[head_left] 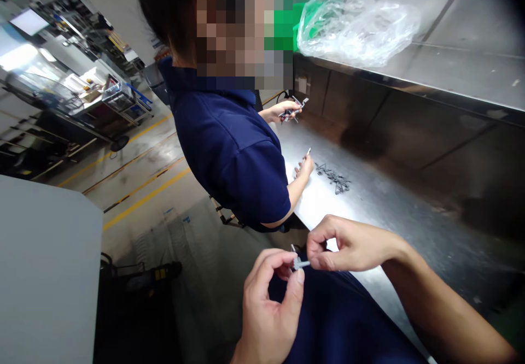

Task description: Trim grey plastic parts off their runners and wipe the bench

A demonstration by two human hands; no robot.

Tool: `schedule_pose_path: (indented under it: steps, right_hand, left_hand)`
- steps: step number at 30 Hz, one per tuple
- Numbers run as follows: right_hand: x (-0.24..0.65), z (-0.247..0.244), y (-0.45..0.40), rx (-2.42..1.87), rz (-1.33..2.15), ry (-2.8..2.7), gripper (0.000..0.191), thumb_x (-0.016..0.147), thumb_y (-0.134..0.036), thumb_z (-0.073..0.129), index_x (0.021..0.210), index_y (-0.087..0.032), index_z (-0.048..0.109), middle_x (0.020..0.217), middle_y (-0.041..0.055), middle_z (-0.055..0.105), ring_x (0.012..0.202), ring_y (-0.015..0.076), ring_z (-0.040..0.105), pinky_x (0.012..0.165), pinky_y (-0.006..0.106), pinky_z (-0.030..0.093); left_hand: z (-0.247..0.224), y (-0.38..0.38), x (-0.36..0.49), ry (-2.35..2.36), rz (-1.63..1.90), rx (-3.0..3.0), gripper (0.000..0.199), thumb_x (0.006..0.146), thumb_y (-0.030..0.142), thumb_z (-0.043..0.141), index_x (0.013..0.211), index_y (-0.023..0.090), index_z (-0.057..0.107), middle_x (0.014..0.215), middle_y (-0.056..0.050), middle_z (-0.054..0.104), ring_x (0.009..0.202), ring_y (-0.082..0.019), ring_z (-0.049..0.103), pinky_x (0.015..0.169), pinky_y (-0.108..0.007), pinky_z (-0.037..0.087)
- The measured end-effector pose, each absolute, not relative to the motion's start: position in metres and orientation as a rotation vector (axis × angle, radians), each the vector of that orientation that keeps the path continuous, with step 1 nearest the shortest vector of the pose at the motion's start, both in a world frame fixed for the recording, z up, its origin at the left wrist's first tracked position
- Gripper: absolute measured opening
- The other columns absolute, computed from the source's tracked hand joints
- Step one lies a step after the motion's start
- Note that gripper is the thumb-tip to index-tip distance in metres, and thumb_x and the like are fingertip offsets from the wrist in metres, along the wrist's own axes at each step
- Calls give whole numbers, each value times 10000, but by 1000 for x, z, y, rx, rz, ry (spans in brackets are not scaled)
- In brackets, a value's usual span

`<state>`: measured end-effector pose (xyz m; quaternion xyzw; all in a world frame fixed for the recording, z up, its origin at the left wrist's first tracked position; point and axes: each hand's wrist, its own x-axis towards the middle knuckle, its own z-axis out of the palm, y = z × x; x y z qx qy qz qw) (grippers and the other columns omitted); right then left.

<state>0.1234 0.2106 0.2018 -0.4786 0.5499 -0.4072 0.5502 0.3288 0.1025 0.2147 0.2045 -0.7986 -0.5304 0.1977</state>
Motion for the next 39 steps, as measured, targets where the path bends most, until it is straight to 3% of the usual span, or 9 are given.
schedule_pose_path:
  steps: [4,9,19,26,35,39]
  right_hand:
    - [123,201,213,-1128,-953,1294,187,838,-286,665,859,-118,744,676,1,646,596,81,511,585,206,413]
    - [122,201,213,-1129,-960,1271,156,821,-244,648,841,-116,734,691,5,649,608,82,520,586,199,420]
    - [123,203,212,-1105,-1011,1200,188,825,-258,629,827,-103,737,656,16,641,570,84,525,561,201,426]
    - [123,204,213,-1144,-1045,1213,342,877,-423,652,811,-98,735,608,17,629,537,79,523,535,194,421]
    - [123,199,213,-1135,-1085,1180,306,880,-379,648,840,-92,746,615,27,645,528,81,559,509,172,427]
    - [124,200,209,-1068,-1115,1151,264,849,-326,655,831,-81,754,592,8,618,497,62,525,471,150,399]
  left_hand:
    - [216,104,329,-2185,-1605,655,117,947,235,610,1059,229,645,953,-9,652,865,-122,628,793,-231,526]
    - [218,104,330,-2101,-1773,820,178,943,347,630,1043,202,655,930,-23,683,841,-127,645,798,-229,526]
    - [214,98,327,-1740,-2236,968,295,919,445,669,1022,170,642,798,7,611,668,-81,529,652,-207,464]
    - [215,98,327,-1613,-2335,973,294,919,438,666,992,154,646,789,-2,619,643,-79,517,628,-210,443]
    - [214,99,325,-1563,-2359,986,350,889,469,689,1008,141,663,791,-24,642,625,-84,524,608,-213,436]
    - [210,99,322,-1518,-2341,1071,476,762,559,793,939,132,678,719,-19,630,560,-87,515,548,-216,402]
